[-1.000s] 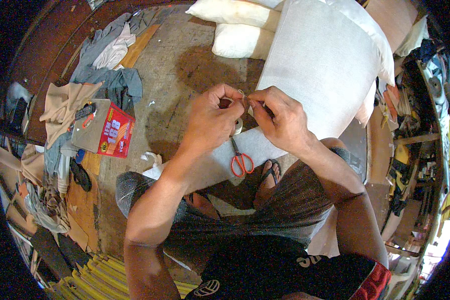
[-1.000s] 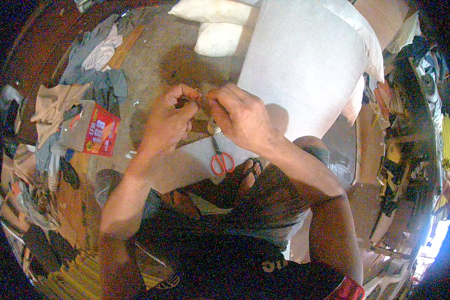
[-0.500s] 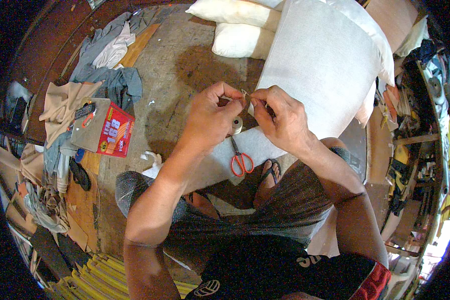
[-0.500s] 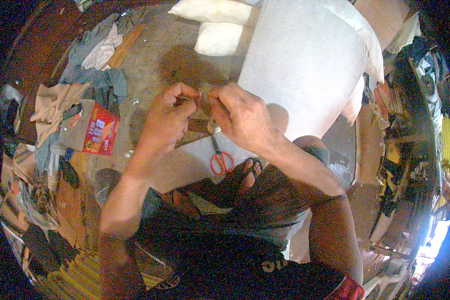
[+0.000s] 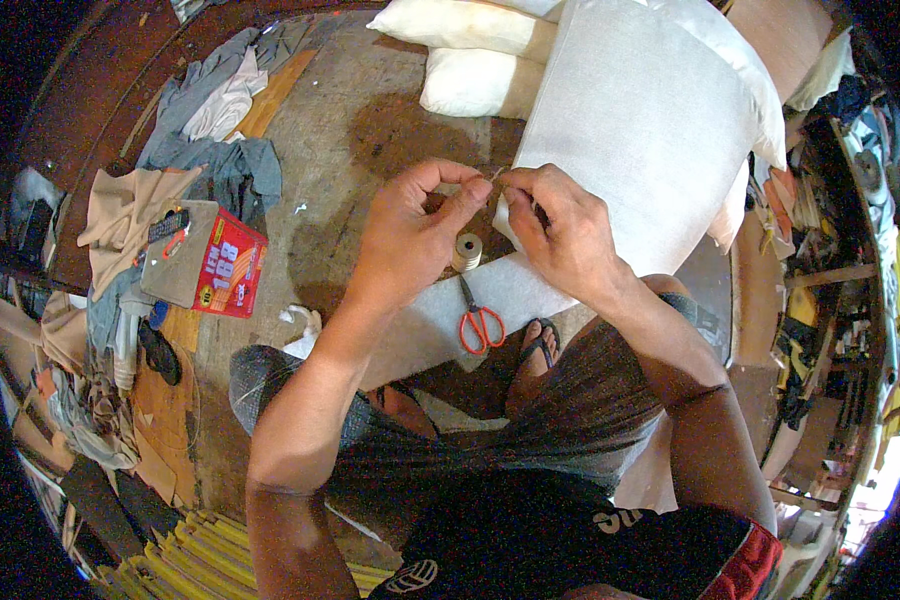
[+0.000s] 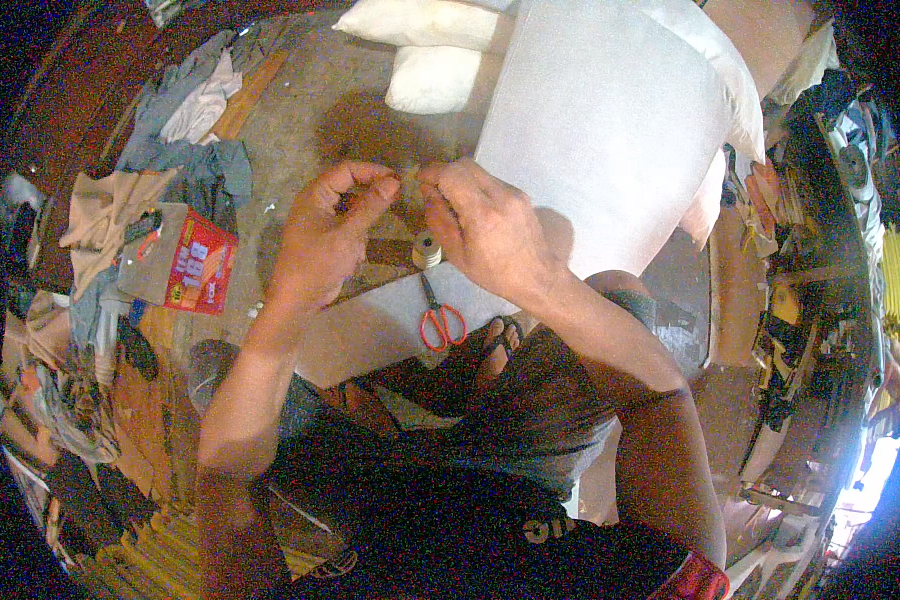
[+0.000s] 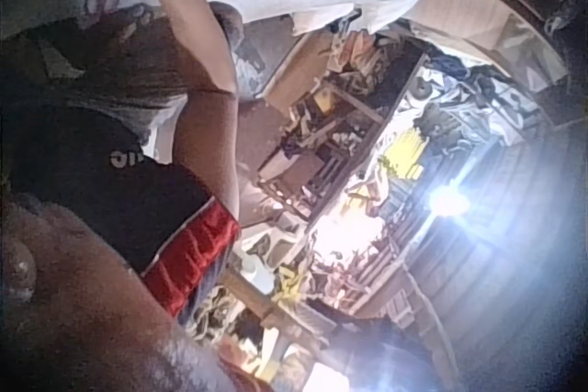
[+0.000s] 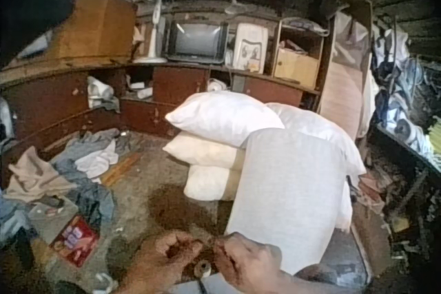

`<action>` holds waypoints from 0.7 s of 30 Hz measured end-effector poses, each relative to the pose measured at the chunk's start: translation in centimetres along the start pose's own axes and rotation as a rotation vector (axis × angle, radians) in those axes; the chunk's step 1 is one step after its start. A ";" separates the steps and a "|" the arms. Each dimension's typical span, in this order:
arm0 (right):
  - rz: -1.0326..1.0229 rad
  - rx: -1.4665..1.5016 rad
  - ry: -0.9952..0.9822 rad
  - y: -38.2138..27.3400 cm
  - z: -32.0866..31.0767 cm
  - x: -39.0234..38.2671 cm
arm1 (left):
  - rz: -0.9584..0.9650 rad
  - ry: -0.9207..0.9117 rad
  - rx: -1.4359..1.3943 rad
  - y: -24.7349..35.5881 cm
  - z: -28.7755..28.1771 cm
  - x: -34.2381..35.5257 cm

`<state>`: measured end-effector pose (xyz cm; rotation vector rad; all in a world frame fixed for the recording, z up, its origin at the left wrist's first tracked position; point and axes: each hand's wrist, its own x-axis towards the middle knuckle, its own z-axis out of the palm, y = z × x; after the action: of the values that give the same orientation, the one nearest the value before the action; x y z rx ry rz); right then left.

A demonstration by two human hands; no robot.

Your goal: The person sits on the floor and threads a needle with white thread, then uses red-handled scissors to cut the thread. They continue to manipulate the thread and needle, preparing for sewing.

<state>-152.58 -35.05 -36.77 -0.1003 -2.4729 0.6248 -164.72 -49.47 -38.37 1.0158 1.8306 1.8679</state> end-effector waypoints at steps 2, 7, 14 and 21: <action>-0.026 0.006 0.011 0.0 0.1 0.1 | 0.040 0.000 -0.005 -0.8 -0.1 0.1; -0.108 0.018 0.071 0.3 0.7 0.1 | -0.277 -0.022 -0.099 1.3 -0.4 -0.4; -0.070 0.035 0.016 0.0 0.3 -0.1 | -0.318 -0.047 -0.166 2.2 -0.1 -0.4; -0.131 -0.032 0.025 -0.2 0.3 0.1 | -0.132 -0.005 -0.053 0.1 0.1 -0.3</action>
<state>-152.76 -35.31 -36.83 0.0410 -2.4431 0.5248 -164.39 -49.61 -38.36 0.8593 1.7896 1.8241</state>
